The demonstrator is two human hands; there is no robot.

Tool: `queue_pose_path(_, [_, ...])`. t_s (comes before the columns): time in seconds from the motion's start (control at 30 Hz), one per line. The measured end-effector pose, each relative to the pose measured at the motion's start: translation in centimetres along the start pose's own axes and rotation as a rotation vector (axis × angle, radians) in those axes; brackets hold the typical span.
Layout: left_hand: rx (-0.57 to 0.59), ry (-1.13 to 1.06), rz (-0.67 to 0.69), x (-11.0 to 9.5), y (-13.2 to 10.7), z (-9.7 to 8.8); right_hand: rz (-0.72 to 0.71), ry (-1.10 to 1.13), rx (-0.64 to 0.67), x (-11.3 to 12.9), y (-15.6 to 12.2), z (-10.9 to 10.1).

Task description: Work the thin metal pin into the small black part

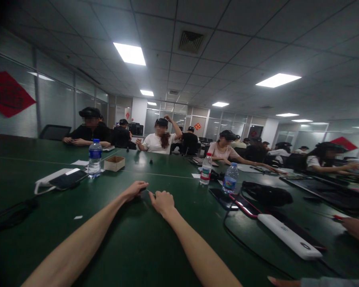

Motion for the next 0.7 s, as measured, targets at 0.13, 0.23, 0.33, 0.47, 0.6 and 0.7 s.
queue_pose_path(0.13, [0.003,-0.004,0.003,-0.2,-0.2,0.1,-0.01,0.002,0.003,0.0,0.0,0.0])
queue_pose_path(0.23, [0.005,-0.005,0.008,-0.4,-0.3,0.0,-0.025,0.004,0.007,-0.1,0.1,-0.1])
queue_pose_path(0.33, [0.006,-0.01,0.013,-0.4,-0.3,-0.1,-0.062,0.011,0.017,0.0,0.1,-0.5])
queue_pose_path(0.47, [-0.009,-0.016,0.019,-0.4,-0.1,-0.1,-0.157,0.029,0.056,1.3,-0.3,-0.7])
queue_pose_path(0.6, [-0.026,-0.017,0.022,-0.3,0.0,-0.1,-0.182,0.029,0.069,2.4,-0.6,-0.7])
queue_pose_path(0.7, [-0.026,-0.021,0.026,-0.3,-0.1,-0.1,-0.092,0.002,0.033,1.7,-0.4,-0.7])
Point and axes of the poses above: each hand's wrist, its own y-axis towards the middle knuckle, its own z-axis out of the palm, x = y × z, the point moved 8 cm from there along y, towards the middle knuckle, and after that the axes turned 13 degrees about -x, right-handed, at the moved point
